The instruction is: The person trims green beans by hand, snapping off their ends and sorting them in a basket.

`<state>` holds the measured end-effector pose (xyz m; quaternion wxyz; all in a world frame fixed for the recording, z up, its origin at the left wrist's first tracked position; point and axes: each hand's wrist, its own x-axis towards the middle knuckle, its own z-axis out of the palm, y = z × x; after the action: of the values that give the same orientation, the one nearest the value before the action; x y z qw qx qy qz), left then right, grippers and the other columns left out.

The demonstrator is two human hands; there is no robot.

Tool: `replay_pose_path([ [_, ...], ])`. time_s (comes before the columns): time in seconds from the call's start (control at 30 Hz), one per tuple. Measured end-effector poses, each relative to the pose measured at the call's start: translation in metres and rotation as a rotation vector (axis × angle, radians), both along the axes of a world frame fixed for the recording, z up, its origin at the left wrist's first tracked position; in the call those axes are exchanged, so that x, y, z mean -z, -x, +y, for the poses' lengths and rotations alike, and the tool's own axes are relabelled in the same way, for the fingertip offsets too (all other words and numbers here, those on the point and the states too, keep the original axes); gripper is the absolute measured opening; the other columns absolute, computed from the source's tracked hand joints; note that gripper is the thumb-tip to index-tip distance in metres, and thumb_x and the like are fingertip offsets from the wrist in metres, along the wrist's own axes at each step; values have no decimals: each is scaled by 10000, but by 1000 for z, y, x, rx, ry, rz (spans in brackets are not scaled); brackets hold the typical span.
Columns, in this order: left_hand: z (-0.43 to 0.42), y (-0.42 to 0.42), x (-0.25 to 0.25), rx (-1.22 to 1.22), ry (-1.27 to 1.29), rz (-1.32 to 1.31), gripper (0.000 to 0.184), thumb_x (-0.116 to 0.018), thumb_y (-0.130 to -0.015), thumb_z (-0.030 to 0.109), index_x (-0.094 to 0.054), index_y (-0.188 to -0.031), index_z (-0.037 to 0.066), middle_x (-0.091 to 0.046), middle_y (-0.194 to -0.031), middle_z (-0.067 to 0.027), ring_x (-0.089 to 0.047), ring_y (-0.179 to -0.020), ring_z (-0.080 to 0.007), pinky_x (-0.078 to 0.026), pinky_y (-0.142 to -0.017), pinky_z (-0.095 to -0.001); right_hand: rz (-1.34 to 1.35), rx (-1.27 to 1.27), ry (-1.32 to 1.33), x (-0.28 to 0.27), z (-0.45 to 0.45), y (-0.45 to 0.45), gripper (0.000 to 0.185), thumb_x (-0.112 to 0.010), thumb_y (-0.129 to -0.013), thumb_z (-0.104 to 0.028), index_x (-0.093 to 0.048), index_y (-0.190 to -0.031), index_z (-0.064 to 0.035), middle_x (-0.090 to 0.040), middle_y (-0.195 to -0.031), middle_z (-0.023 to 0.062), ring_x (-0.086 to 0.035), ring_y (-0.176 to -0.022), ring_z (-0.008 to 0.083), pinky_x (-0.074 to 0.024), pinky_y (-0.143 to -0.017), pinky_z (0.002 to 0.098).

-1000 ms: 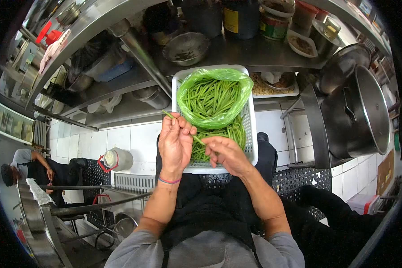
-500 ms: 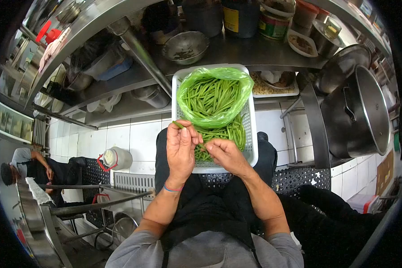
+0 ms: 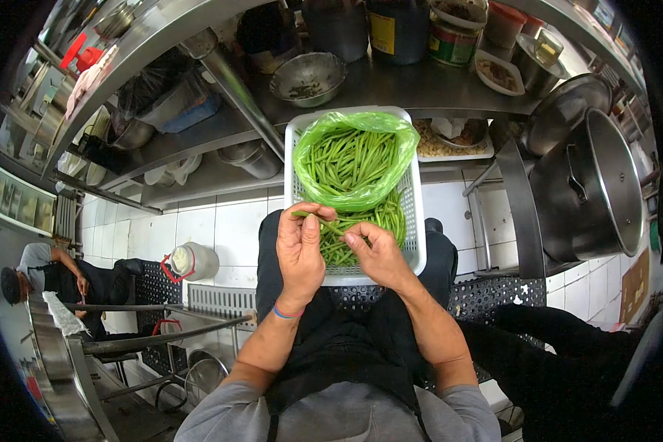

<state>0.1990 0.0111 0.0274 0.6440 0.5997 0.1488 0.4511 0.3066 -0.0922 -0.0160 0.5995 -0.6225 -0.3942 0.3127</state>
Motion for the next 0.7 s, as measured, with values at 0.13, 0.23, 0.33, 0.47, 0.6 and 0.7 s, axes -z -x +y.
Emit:
replay_pose_path([
  [0.13, 6, 2, -1, -75, -65, 78, 188, -500, -1059, 131, -533, -1189, 0, -652, -1142, -122, -619, -1014, -166, -508, -899, -323, 26, -2, 4, 1, -1, -3, 154, -595, -997, -112, -654, -990, 30, -633, -805, 56, -566, -767, 128, -473, -690, 305],
  [0.23, 3, 5, -5, -113, -118, 163, 154, -545, -1019, 64, -592, -1151, -1, -677, -1124, -123, -636, -1003, -185, -520, -864, -330, -199, 142, -77, -1, 3, -3, 98, -587, -955, -49, -631, -943, 37, -638, -815, 184, -637, -744, 305, -494, -686, 398],
  [0.33, -6, 9, -22, -72, -462, 305, 165, -614, -922, -41, -670, -1069, 12, -706, -1072, -126, -657, -958, -230, -525, -823, -341, -291, 239, -59, -5, 3, -4, 85, -585, -943, -40, -601, -906, 35, -617, -804, 212, -630, -751, 373, -491, -689, 435],
  [0.47, -28, 16, -24, 30, -722, 307, 251, -688, -781, -122, -726, -980, 28, -727, -1022, -127, -668, -882, -280, -519, -785, -350, -248, 276, -77, -1, 2, -7, 101, -585, -942, -49, -586, -889, 36, -604, -778, 205, -618, -718, 351, -482, -665, 425],
  [0.6, -30, 26, -16, 66, -724, 312, 279, -685, -763, -140, -735, -976, 34, -740, -1007, -116, -667, -859, -265, -513, -780, -354, -214, 321, -61, -1, 2, -6, 108, -567, -946, -51, -589, -885, 36, -604, -738, 163, -603, -651, 276, -470, -614, 385],
  [0.7, -29, 32, -22, 161, -756, 265, 252, -684, -779, -123, -739, -971, 30, -739, -988, -130, -668, -824, -263, -514, -767, -356, 9, 302, -42, 8, 5, -13, 119, -537, -958, -53, -594, -887, 22, -579, -689, 84, -555, -600, 175, -444, -563, 337],
])
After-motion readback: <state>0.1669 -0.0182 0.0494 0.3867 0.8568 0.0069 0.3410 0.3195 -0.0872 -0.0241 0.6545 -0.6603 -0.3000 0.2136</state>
